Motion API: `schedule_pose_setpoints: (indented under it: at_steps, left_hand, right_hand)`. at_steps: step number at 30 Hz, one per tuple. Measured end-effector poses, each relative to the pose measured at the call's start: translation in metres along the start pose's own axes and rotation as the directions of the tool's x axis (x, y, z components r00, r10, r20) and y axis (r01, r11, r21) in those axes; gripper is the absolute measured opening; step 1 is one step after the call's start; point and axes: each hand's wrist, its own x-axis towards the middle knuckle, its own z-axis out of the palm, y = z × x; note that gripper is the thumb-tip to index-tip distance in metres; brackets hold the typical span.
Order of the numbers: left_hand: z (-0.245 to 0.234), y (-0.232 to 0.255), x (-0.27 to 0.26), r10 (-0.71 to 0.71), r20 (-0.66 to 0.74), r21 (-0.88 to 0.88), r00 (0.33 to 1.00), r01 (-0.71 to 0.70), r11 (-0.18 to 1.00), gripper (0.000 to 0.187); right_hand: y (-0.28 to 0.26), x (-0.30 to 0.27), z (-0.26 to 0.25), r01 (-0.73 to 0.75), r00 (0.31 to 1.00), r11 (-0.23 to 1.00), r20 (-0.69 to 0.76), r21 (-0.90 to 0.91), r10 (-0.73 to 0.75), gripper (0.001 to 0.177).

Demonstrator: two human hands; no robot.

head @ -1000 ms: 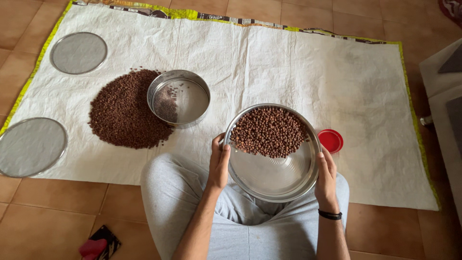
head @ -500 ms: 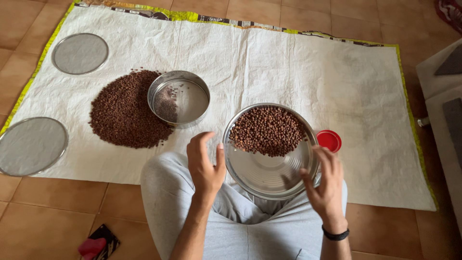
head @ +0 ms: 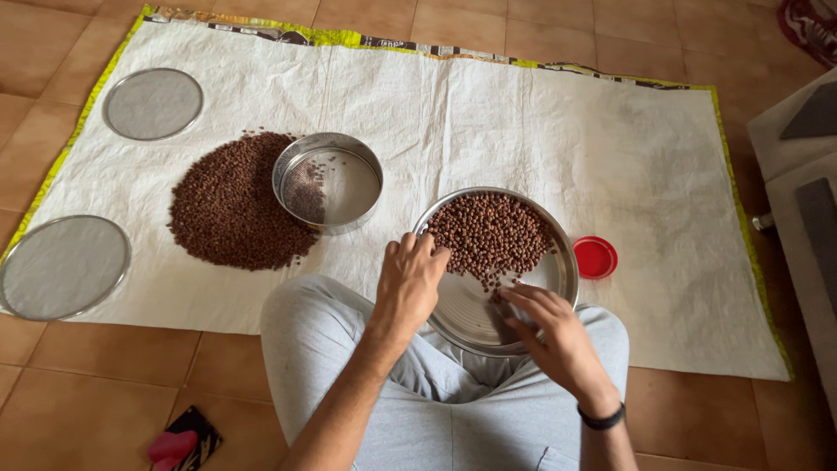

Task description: The person sits on the floor and sifts brown beans using a metal sieve over a metal bowl. After sifting, the person manually picks through the beans in the bowl to remove debris.

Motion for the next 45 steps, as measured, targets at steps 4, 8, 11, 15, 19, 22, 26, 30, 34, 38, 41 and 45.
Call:
schedule_pose_setpoints:
  at_steps: [4, 8, 11, 15, 19, 22, 26, 30, 34, 38, 41, 45]
  left_hand:
    - [0.0, 0.007, 0.0, 0.015, 0.011, -0.04, 1.0, -0.014, 0.999, 0.02]
    - [0.005, 0.011, 0.001, 0.046, 0.022, -0.089, 0.999, -0.044, 0.995, 0.021]
    - [0.007, 0.015, 0.003, 0.07, 0.012, -0.142, 0.997, -0.068, 0.987, 0.017]
    - [0.001, 0.022, 0.002, 0.07, 0.136, -0.21, 0.988, -0.041, 0.977, 0.01]
    - [0.0, 0.022, -0.002, 0.111, 0.13, -0.277, 0.985, -0.072, 0.958, 0.012]
    - [0.001, 0.018, -0.004, 0.144, -0.005, -0.282, 0.99, -0.139, 0.949, 0.019]
    - [-0.008, 0.01, -0.008, 0.058, -0.072, -0.343, 0.996, -0.079, 0.936, 0.015]
    - [-0.014, -0.001, -0.013, -0.009, -0.127, -0.307, 0.992, -0.031, 0.951, 0.011]
    - [-0.004, -0.006, -0.012, -0.01, -0.085, -0.293, 0.996, -0.015, 0.956, 0.007]
    - [0.009, 0.004, -0.005, 0.058, -0.009, -0.273, 0.998, -0.059, 0.96, 0.011]
    - [0.016, 0.006, 0.003, 0.096, -0.058, -0.214, 0.994, -0.107, 0.971, 0.024]
    - [0.018, 0.006, 0.013, 0.147, -0.038, -0.113, 0.988, -0.15, 0.982, 0.018]
  right_hand:
    - [0.007, -0.024, -0.011, -0.074, 0.985, 0.997, -0.161, -0.025, 0.069, 0.029]
    - [0.009, -0.035, -0.016, -0.063, 0.976, 0.997, -0.212, -0.045, 0.052, 0.02]
    - [0.006, -0.036, -0.013, -0.064, 0.975, 0.996, -0.218, -0.058, 0.05, 0.018]
    - [-0.001, -0.024, -0.005, -0.084, 0.975, 0.993, -0.214, -0.082, 0.065, 0.016]
    - [-0.006, -0.003, 0.004, -0.079, 0.977, 0.991, -0.208, -0.11, 0.054, 0.014]
    - [-0.006, 0.011, 0.009, -0.104, 0.976, 0.977, -0.206, -0.188, 0.064, 0.013]
    - [-0.002, 0.028, 0.013, -0.057, 0.989, 0.969, -0.146, -0.239, 0.022, 0.013]
    - [-0.005, 0.033, 0.014, -0.053, 0.993, 0.967, -0.112, -0.248, 0.025, 0.012]
    - [-0.01, 0.035, 0.014, -0.083, 0.993, 0.964, -0.099, -0.252, 0.06, 0.011]
    - [-0.007, 0.039, 0.011, -0.074, 0.997, 0.957, -0.027, -0.28, 0.07, 0.007]
    - [0.006, 0.032, 0.016, -0.061, 0.998, 0.955, 0.004, -0.289, 0.065, 0.006]
    - [0.042, 0.012, 0.021, -0.18, 0.974, 0.948, -0.085, 0.261, 0.208, 0.016]
